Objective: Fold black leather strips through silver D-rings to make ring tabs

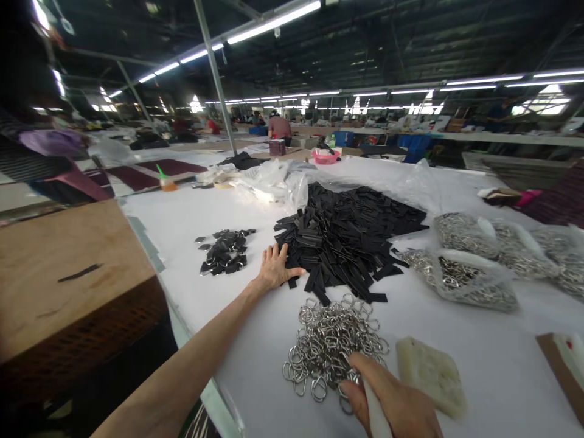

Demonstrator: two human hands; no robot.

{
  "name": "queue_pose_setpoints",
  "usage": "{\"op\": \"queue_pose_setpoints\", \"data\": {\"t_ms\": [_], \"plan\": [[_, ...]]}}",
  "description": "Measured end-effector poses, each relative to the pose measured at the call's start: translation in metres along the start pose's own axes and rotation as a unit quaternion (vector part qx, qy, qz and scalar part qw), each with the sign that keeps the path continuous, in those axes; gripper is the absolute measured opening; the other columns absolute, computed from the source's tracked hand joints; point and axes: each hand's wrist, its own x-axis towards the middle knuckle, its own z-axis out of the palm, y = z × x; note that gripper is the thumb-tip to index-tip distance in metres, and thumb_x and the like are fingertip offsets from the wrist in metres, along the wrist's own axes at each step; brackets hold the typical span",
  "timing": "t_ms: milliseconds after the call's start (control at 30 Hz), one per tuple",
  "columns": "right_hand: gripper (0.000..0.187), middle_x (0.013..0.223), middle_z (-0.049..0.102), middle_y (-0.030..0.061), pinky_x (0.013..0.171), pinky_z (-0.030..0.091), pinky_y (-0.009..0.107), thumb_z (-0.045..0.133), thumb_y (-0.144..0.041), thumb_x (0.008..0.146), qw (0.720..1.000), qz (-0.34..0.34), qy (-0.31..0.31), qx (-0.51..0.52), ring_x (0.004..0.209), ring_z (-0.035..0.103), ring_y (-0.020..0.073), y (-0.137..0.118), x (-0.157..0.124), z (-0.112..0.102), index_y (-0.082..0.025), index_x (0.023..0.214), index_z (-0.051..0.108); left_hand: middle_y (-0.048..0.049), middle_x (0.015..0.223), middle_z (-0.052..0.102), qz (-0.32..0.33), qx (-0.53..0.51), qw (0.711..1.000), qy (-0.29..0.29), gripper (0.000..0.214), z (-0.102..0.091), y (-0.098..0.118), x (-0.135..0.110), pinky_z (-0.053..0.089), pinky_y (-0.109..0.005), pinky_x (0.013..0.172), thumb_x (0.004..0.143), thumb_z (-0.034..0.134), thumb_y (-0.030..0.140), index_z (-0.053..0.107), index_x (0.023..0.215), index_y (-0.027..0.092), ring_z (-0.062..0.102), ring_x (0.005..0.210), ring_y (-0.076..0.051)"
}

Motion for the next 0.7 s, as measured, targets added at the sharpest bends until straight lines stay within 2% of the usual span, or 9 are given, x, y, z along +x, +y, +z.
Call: {"op": "queue_pose_setpoints", "data": {"t_ms": [133,200,333,467,533,633,700], "plan": [[0.025,0.063,0.069,0.0023,0.047,0.051,0.017,0.054,-0.042,0.082,0.995,0.102,-0.013,0.020,0.048,0.064,0.0145,-0.015,0.007,-0.012,-0.022,0.093,0.065,-0.0200,0.144,0.032,0.043,-0.030,0.999,0.009,0.091,0.012,0.018,-0.004,0.020,-0.046,0.106,0.066,0.058,0.066,0.034,0.136,0.014,0.023,0.132,-0.038],[0.025,0.064,0.068,0.0024,0.048,0.051,0.019,0.054,-0.041,0.083,0.993,0.112,-0.010,0.027,0.049,0.063,0.0144,-0.019,0.010,-0.015,-0.022,0.094,0.064,-0.0196,0.144,0.032,0.049,-0.057,0.997,0.016,0.083,0.019,0.033,-0.010,0.023,-0.047,0.105,0.070,0.058,0.061,0.036,0.135,0.015,0.024,0.132,-0.037],[0.024,0.062,0.064,0.0010,0.047,0.048,0.020,0.055,-0.039,0.083,0.995,0.088,-0.005,0.044,0.048,0.060,0.0131,-0.018,0.009,-0.016,-0.020,0.097,0.061,-0.0184,0.140,0.037,0.041,-0.125,0.991,0.034,0.061,0.021,0.051,-0.018,0.029,-0.048,0.102,0.082,0.051,0.049,0.041,0.132,0.016,0.028,0.130,-0.035],[0.029,0.062,0.064,0.0012,0.045,0.046,0.021,0.057,-0.040,0.082,0.997,0.066,-0.024,0.045,0.049,0.060,0.0134,-0.016,0.008,-0.019,-0.018,0.099,0.060,-0.0114,0.124,0.056,0.054,-0.195,0.979,0.038,0.040,0.008,0.046,-0.022,0.040,-0.036,0.096,0.090,0.039,0.034,0.050,0.124,0.017,0.049,0.116,-0.023],[0.032,0.061,0.064,0.0020,0.045,0.046,0.022,0.056,-0.042,0.082,0.998,0.045,-0.015,0.034,0.049,0.060,0.0141,-0.017,0.010,-0.024,-0.015,0.098,0.060,-0.0102,0.123,0.057,0.060,-0.213,0.974,0.046,0.036,-0.002,0.040,-0.032,0.043,-0.035,0.093,0.087,0.044,0.028,0.055,0.120,0.017,0.052,0.113,-0.023],[0.033,0.059,0.063,0.0028,0.046,0.044,0.024,0.052,-0.042,0.084,1.000,0.026,0.001,0.017,0.047,0.058,0.0142,-0.022,0.013,-0.032,-0.012,0.097,0.061,-0.0106,0.125,0.055,0.068,-0.217,0.972,0.052,0.031,-0.017,0.032,-0.064,0.040,-0.041,0.095,0.079,0.054,0.018,0.062,0.109,0.018,0.048,0.114,-0.027],[0.029,0.062,0.064,0.0035,0.049,0.044,0.024,0.051,-0.038,0.085,0.999,0.048,0.015,0.015,0.049,0.057,0.0138,-0.025,0.014,-0.035,-0.013,0.097,0.061,-0.0073,0.106,0.065,0.089,-0.222,0.971,0.021,0.022,-0.024,0.029,-0.094,0.046,-0.039,0.087,0.078,0.053,0.016,0.066,0.095,0.020,0.058,0.096,-0.023]]}}
